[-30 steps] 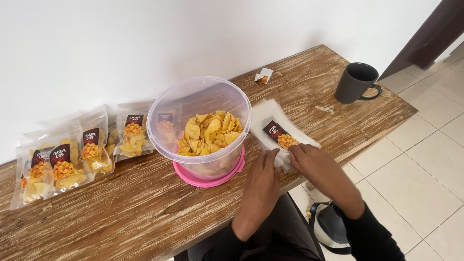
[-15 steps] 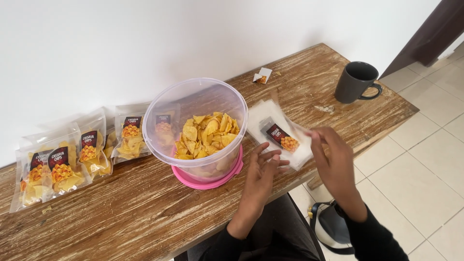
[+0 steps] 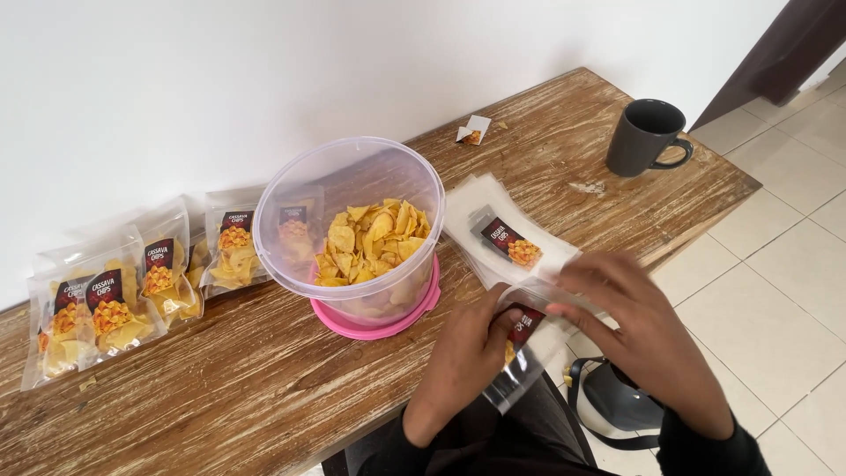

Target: Packing chips from a large plastic container into small individual plastic bags.

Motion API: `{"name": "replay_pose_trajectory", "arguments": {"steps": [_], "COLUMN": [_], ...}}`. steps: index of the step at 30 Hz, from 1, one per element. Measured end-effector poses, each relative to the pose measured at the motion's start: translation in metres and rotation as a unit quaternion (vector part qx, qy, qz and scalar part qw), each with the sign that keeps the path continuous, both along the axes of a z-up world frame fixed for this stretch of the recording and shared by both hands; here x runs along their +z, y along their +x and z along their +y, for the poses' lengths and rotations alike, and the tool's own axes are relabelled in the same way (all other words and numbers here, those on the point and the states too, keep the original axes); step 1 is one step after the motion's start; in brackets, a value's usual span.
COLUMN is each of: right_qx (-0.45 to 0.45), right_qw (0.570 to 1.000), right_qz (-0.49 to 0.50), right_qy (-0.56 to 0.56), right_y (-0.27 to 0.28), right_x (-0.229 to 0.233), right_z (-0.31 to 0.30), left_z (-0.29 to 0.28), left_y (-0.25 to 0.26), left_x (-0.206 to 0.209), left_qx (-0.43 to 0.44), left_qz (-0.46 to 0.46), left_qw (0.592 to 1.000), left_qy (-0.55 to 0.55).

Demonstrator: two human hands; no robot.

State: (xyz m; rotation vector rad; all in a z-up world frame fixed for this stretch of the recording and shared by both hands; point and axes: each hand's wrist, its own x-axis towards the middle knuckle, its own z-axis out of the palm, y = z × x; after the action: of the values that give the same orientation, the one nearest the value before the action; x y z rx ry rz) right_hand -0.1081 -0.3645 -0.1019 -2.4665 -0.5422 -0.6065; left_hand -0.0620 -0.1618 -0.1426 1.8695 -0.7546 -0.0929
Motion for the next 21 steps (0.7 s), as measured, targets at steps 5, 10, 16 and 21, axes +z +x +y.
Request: {"name": "replay_pose_trajectory", "arguments": {"steps": [5, 10, 16, 21], "right_qx": [0.080, 0.184, 0.259, 0.174], "right_qw": [0.959, 0.862, 0.723, 0.631], "right_qz": [0.196, 0.335, 0.451, 0.490], "right_qy": [0.189, 0.333, 0.455, 0.576], "right_y": [-0.008, -0.005, 0.005, 0.004], "right_x": [0.009, -0.002, -0.034, -0.065], "right_z": [-0.004, -0.010, -0.011, -0.009], "left_z": [0.006, 0.018, 0.025, 0.029], "left_y": [-0.013, -0.021, -0.026, -0.027], "left_x": [0.000, 0.013, 0.015, 0.018], "left_qx": [0.082, 0.092, 0.101, 0.110], "left_qz": [-0.091, -0.126, -0.122, -0.147], "left_qw": [0.985, 0.982, 0.985, 0.981], "left_qy": [0.125, 0.103, 0.068, 0.068]}}
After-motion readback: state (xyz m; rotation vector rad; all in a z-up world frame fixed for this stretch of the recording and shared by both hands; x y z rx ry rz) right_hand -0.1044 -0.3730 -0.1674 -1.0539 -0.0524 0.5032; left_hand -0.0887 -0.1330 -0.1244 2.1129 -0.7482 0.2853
